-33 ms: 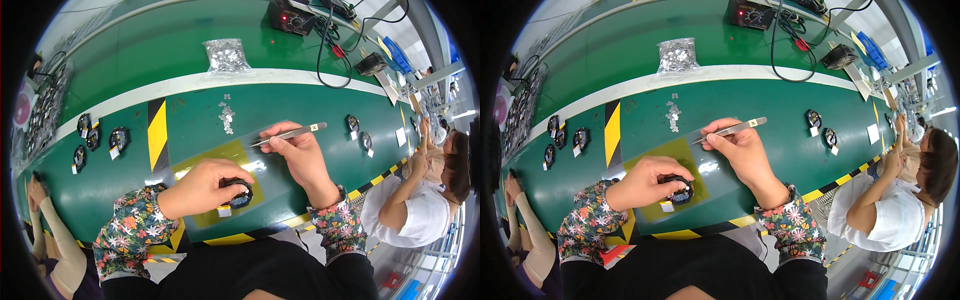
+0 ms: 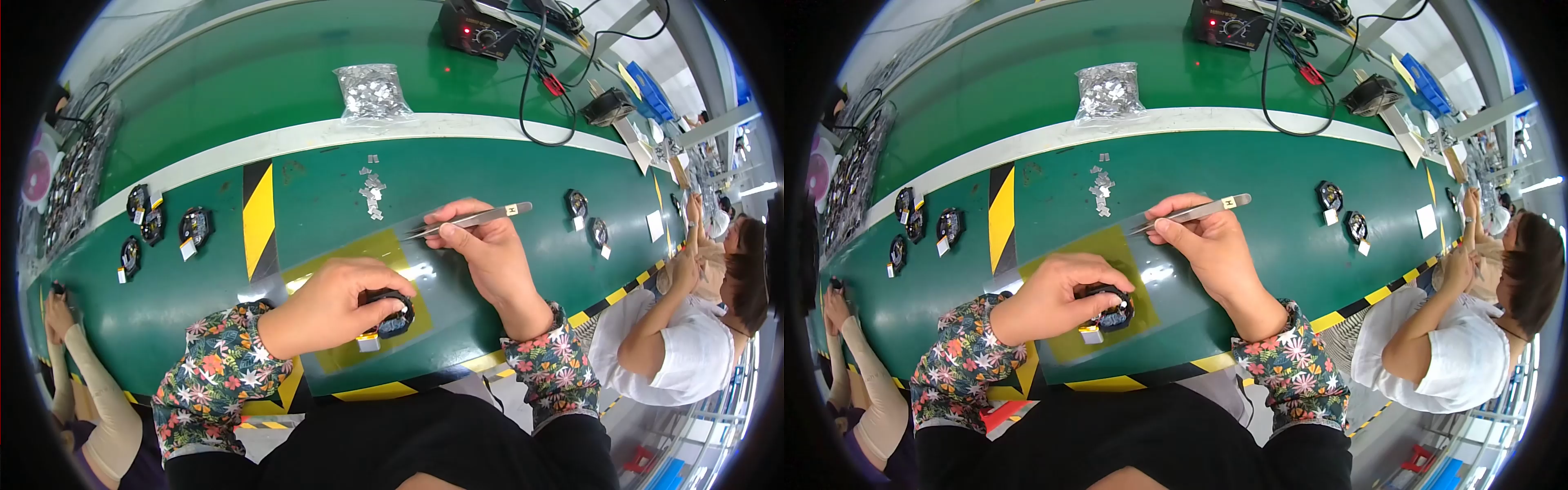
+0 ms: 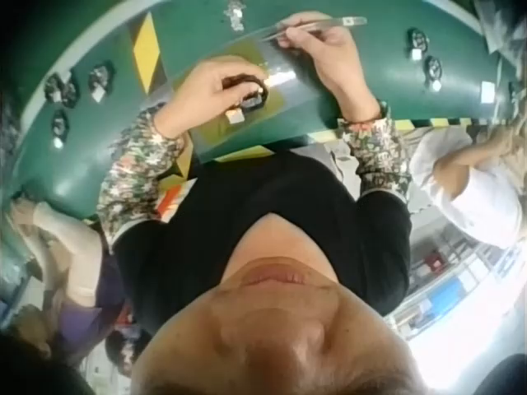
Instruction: The person assembles electronic components onto PCBs using tweezers.
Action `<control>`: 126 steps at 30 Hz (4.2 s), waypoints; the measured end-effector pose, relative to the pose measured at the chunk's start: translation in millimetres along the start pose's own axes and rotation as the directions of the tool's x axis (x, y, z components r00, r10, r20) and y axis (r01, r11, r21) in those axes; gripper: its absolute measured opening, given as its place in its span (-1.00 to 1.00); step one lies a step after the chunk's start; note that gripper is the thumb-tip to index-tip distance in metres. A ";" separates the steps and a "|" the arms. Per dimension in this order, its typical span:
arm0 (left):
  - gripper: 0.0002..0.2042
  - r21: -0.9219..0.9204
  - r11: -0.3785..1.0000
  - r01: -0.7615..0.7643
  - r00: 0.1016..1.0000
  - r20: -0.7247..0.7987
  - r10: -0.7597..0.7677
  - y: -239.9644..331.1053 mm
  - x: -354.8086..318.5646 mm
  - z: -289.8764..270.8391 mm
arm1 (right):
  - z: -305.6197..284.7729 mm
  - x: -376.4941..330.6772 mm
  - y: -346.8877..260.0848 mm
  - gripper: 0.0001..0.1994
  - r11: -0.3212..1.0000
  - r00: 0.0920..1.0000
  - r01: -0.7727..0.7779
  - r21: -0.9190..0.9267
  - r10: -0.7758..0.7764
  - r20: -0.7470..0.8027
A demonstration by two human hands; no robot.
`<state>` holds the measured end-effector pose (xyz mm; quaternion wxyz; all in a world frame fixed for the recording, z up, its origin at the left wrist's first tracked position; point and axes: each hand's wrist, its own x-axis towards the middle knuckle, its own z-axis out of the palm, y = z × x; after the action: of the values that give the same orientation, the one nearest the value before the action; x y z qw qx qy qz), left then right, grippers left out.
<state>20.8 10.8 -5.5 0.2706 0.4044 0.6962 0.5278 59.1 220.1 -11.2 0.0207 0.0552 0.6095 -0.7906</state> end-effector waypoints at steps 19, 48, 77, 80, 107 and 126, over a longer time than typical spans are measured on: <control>-0.85 0.053 0.998 0.033 0.978 -0.206 -0.021 -5.1 -0.2 -2.3 | 14.7 5.5 3.4 -0.83 0.989 0.993 -0.032 -0.146 0.014 -0.118; -0.68 -0.490 0.816 0.305 0.945 0.050 -0.323 -9.2 2.2 -9.9 | 18.2 -1.9 -8.5 -0.79 0.994 0.999 -0.009 -0.104 0.014 0.045; -0.87 -0.433 0.857 0.278 0.944 -0.043 -0.328 -8.1 3.3 -7.9 | 24.2 -16.4 -10.5 -0.84 0.899 0.927 0.359 -0.250 -0.375 -0.019; -0.86 -0.484 0.820 0.304 0.938 -0.001 -0.348 -7.9 2.4 -11.4 | 23.1 -25.3 -11.2 -0.86 0.858 0.943 0.330 -0.394 -0.315 0.106; -0.83 -0.517 0.791 0.328 0.895 -0.098 -0.435 5.5 -3.1 -10.6 | 32.3 -28.4 9.2 -0.64 -0.111 0.543 0.731 -0.674 -0.504 0.672; -0.82 -0.570 0.745 0.347 0.893 -0.044 -0.449 9.8 3.5 -12.3 | 28.4 -28.7 12.6 -0.66 -0.122 0.560 0.691 -0.712 -0.531 0.635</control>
<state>11.8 8.6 7.7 0.4178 0.1026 0.6071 0.6681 87.1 188.4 -12.9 -0.2791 -0.3124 0.8909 -0.1758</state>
